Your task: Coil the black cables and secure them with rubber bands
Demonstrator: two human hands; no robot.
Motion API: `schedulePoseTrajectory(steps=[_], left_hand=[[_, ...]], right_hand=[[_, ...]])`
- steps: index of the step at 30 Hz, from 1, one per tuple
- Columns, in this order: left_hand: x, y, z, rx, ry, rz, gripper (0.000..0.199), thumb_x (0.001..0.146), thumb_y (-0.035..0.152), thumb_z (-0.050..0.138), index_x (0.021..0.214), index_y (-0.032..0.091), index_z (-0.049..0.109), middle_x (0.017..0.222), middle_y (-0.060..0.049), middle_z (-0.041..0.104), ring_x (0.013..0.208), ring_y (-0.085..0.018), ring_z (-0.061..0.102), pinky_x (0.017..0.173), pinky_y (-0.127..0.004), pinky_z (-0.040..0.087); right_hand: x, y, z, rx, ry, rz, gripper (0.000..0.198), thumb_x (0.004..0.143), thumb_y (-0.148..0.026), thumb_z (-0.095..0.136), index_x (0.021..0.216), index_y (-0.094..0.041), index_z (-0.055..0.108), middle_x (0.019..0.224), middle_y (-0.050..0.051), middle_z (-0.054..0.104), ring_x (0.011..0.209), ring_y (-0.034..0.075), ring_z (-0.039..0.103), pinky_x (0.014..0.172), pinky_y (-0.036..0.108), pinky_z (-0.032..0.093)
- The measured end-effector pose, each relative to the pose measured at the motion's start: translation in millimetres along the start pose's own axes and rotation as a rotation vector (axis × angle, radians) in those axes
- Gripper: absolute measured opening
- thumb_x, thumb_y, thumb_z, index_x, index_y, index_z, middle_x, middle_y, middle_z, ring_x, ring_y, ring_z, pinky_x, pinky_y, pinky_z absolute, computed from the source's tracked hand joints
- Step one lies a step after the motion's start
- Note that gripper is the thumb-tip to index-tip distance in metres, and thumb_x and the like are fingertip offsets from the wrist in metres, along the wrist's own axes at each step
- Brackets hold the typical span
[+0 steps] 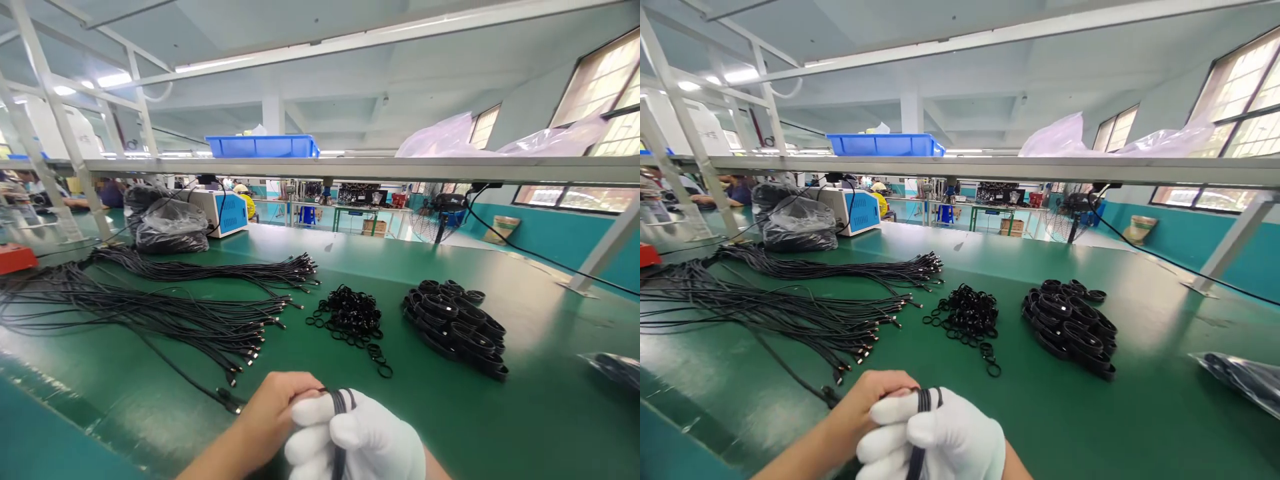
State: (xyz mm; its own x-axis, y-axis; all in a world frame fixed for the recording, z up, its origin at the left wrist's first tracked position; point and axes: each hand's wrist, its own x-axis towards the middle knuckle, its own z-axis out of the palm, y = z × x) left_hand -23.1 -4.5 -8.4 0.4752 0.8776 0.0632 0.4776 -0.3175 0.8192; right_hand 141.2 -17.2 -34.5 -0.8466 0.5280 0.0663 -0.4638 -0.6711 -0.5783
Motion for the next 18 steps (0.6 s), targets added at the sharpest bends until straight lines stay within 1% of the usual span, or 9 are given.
schedulePoseTrajectory(steps=[2, 4, 7, 9, 11, 12, 14, 16, 18], left_hand=[[-4.7, -8.8, 9.2, 0.136, 0.063, -0.018, 0.027, 0.084, 0.019, 0.04, 0.073, 0.017, 0.064, 0.075, 0.001, 0.068, 0.071, -0.015, 0.059, 0.063, -0.021, 0.043], [-10.7, -12.8, 15.1, 0.359, 0.127, -0.088, 0.028, 0.086, 0.017, 0.036, 0.075, 0.019, 0.063, 0.077, 0.001, 0.068, 0.071, -0.016, 0.061, 0.063, -0.022, 0.042], [-19.1, -11.3, 24.6, 0.647, 0.167, -0.177, 0.03, 0.091, 0.018, 0.032, 0.088, 0.024, 0.062, 0.082, 0.0, 0.069, 0.074, -0.017, 0.066, 0.061, -0.022, 0.042], [-23.3, -8.0, 34.5, 0.787, 0.145, -0.169, 0.028, 0.091, 0.017, 0.035, 0.093, 0.026, 0.061, 0.084, 0.001, 0.07, 0.074, -0.017, 0.067, 0.059, -0.022, 0.042], [-26.0, -4.8, 45.3, 0.917, 0.145, -0.123, 0.026, 0.089, 0.014, 0.038, 0.088, 0.025, 0.062, 0.078, 0.001, 0.069, 0.068, -0.018, 0.067, 0.056, -0.023, 0.04], [-26.7, -3.6, 49.5, 0.965, 0.148, -0.086, 0.026, 0.088, 0.012, 0.039, 0.084, 0.024, 0.062, 0.075, 0.001, 0.068, 0.065, -0.018, 0.066, 0.055, -0.024, 0.039], [-26.6, -1.5, 52.2, 1.016, 0.16, 0.027, 0.023, 0.084, 0.009, 0.044, 0.076, 0.022, 0.06, 0.071, 0.001, 0.066, 0.06, -0.019, 0.063, 0.055, -0.027, 0.038], [-24.3, 1.9, 44.1, 1.029, 0.167, 0.176, 0.015, 0.08, 0.01, 0.052, 0.072, 0.021, 0.058, 0.069, 0.001, 0.065, 0.06, -0.019, 0.061, 0.056, -0.029, 0.037], [-19.9, 8.7, 25.8, 1.023, 0.134, 0.296, 0.008, 0.077, 0.018, 0.063, 0.072, 0.02, 0.058, 0.069, 0.001, 0.065, 0.062, -0.019, 0.059, 0.057, -0.029, 0.035]], right_hand=[[4.5, -7.8, 6.1, 0.061, 0.013, -0.125, 0.037, 0.06, -0.026, 0.078, 0.091, -0.014, 0.06, 0.065, -0.003, 0.043, 0.061, 0.009, 0.044, 0.062, 0.025, 0.032], [7.1, -16.0, 7.9, 0.078, 0.047, -0.253, 0.034, 0.062, -0.026, 0.077, 0.088, -0.014, 0.058, 0.066, -0.004, 0.04, 0.062, 0.009, 0.042, 0.06, 0.025, 0.03], [6.2, -24.7, 1.5, 0.064, 0.186, -0.384, 0.031, 0.066, -0.025, 0.075, 0.09, -0.015, 0.058, 0.073, 0.0, 0.052, 0.069, 0.012, 0.049, 0.066, 0.028, 0.036], [4.3, -26.5, -5.1, 0.026, 0.331, -0.403, 0.041, 0.065, -0.026, 0.076, 0.101, -0.015, 0.058, 0.09, 0.005, 0.06, 0.083, 0.017, 0.057, 0.079, 0.035, 0.039], [3.4, -25.3, -9.7, -0.025, 0.452, -0.388, 0.051, 0.064, -0.028, 0.078, 0.108, -0.014, 0.056, 0.103, 0.01, 0.062, 0.094, 0.023, 0.059, 0.088, 0.042, 0.038], [3.6, -23.8, -10.6, -0.052, 0.488, -0.37, 0.052, 0.064, -0.029, 0.078, 0.109, -0.013, 0.056, 0.103, 0.011, 0.062, 0.094, 0.023, 0.059, 0.088, 0.042, 0.038], [5.5, -19.6, -9.5, -0.095, 0.517, -0.337, 0.051, 0.063, -0.027, 0.078, 0.107, -0.012, 0.058, 0.094, 0.009, 0.063, 0.087, 0.02, 0.061, 0.083, 0.038, 0.041], [8.2, -14.7, -5.9, -0.136, 0.514, -0.281, 0.046, 0.061, -0.023, 0.08, 0.1, -0.011, 0.06, 0.082, 0.005, 0.063, 0.075, 0.015, 0.059, 0.073, 0.03, 0.042], [10.3, -9.6, -2.0, -0.173, 0.442, -0.193, 0.036, 0.061, -0.022, 0.079, 0.091, -0.01, 0.063, 0.073, 0.002, 0.061, 0.065, 0.011, 0.054, 0.064, 0.025, 0.04]])
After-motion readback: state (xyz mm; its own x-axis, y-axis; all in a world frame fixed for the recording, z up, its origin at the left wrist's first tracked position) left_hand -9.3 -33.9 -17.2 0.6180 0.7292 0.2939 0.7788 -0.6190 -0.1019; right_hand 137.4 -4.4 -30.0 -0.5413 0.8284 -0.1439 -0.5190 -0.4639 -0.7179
